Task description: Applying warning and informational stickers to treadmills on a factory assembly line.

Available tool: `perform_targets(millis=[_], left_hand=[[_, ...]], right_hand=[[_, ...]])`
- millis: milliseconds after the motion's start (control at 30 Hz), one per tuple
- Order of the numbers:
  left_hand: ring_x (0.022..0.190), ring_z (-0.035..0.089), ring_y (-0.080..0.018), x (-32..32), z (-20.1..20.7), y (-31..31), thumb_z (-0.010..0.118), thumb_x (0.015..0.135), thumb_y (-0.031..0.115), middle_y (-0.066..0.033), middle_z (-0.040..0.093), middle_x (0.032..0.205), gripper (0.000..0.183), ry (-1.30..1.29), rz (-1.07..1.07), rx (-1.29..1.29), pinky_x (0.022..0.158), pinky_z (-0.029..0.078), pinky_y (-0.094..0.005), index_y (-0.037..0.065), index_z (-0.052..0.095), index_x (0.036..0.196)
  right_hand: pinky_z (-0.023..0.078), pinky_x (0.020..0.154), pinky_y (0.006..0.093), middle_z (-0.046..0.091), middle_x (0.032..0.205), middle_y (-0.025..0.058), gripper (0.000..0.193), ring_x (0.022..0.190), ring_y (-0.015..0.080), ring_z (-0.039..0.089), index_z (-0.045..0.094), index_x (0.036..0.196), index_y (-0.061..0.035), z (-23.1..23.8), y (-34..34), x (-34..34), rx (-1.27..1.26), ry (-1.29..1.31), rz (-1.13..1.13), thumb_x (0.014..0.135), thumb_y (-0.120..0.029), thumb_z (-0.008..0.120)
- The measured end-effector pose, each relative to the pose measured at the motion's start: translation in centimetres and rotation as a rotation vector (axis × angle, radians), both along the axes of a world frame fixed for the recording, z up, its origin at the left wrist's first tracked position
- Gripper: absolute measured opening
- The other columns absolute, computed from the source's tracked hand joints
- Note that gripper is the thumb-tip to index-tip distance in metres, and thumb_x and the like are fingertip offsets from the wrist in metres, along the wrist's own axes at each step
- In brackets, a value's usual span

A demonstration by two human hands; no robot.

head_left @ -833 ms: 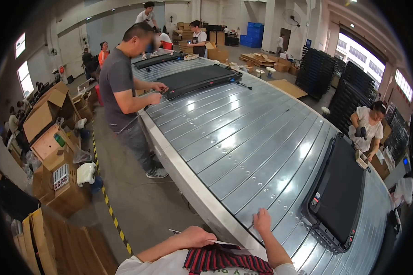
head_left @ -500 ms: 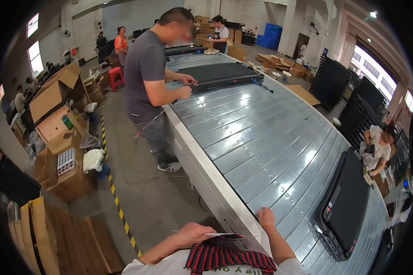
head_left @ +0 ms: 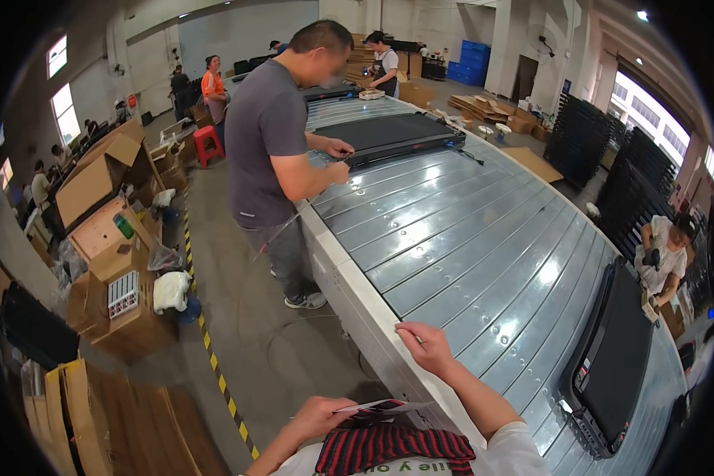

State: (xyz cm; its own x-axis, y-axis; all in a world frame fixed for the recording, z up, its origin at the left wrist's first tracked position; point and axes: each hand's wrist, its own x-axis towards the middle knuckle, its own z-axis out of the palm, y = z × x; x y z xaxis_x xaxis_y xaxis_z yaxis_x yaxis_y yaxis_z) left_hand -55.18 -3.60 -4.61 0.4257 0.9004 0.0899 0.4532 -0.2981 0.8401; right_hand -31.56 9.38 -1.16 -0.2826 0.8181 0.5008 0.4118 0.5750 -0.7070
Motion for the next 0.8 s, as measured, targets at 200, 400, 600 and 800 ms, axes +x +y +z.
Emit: perform_targets(millis=[200, 400, 600, 800], left_hand=[[0.071, 0.063, -0.0245, 3.0, 2.4, 5.5, 0.058, 0.085, 0.015, -0.0105, 0.065, 0.082, 0.018, -0.020, 0.014, -0.023, 0.064, 0.049, -0.0311, 0.010, 0.064, 0.100], [0.071, 0.062, -0.0169, 7.5, 5.6, 11.0, 0.058, 0.085, 0.012, -0.0109, 0.066, 0.083, 0.019, 0.002, -0.050, -0.239, 0.065, 0.049, -0.0280, 0.003, 0.063, 0.101], [0.067, 0.061, -0.0167, 11.2, 3.4, 16.8, 0.062, 0.082, 0.009, -0.0110, 0.065, 0.080, 0.016, -0.026, -0.171, -0.124, 0.062, 0.049, -0.0275, 0.002, 0.064, 0.097], [0.063, 0.061, -0.0154, 12.8, 3.3, 22.4, 0.063, 0.082, 0.011, -0.0094, 0.065, 0.073, 0.015, 0.103, -0.206, -0.123, 0.059, 0.049, -0.0276, 0.005, 0.065, 0.096]], right_hand=[[0.050, 0.061, 0.0308, 0.063, 0.084, 0.0063, 0.018, 0.068, 0.0206, 0.061, 0.064, 0.092, -0.0036, 14.6, -1.8, 0.9, 0.757, 0.034, 0.566, 0.078, -0.015, 0.063], [0.047, 0.056, 0.0317, 0.058, 0.068, 0.0054, 0.015, 0.065, 0.0210, 0.059, 0.057, 0.076, -0.0040, 21.8, -3.5, 1.2, 0.736, -0.048, 0.724, 0.073, -0.018, 0.055], [0.042, 0.047, 0.0306, 0.051, 0.056, 0.0017, 0.017, 0.054, 0.0177, 0.053, 0.055, 0.069, -0.0030, 22.2, -1.4, 4.3, 0.778, 0.008, 0.523, 0.066, -0.019, 0.057], [0.041, 0.046, 0.0294, 0.052, 0.060, 0.0047, 0.019, 0.052, 0.0170, 0.051, 0.060, 0.081, -0.0010, 19.7, 1.9, 8.1, 0.883, 0.058, 0.337, 0.074, -0.019, 0.058]])
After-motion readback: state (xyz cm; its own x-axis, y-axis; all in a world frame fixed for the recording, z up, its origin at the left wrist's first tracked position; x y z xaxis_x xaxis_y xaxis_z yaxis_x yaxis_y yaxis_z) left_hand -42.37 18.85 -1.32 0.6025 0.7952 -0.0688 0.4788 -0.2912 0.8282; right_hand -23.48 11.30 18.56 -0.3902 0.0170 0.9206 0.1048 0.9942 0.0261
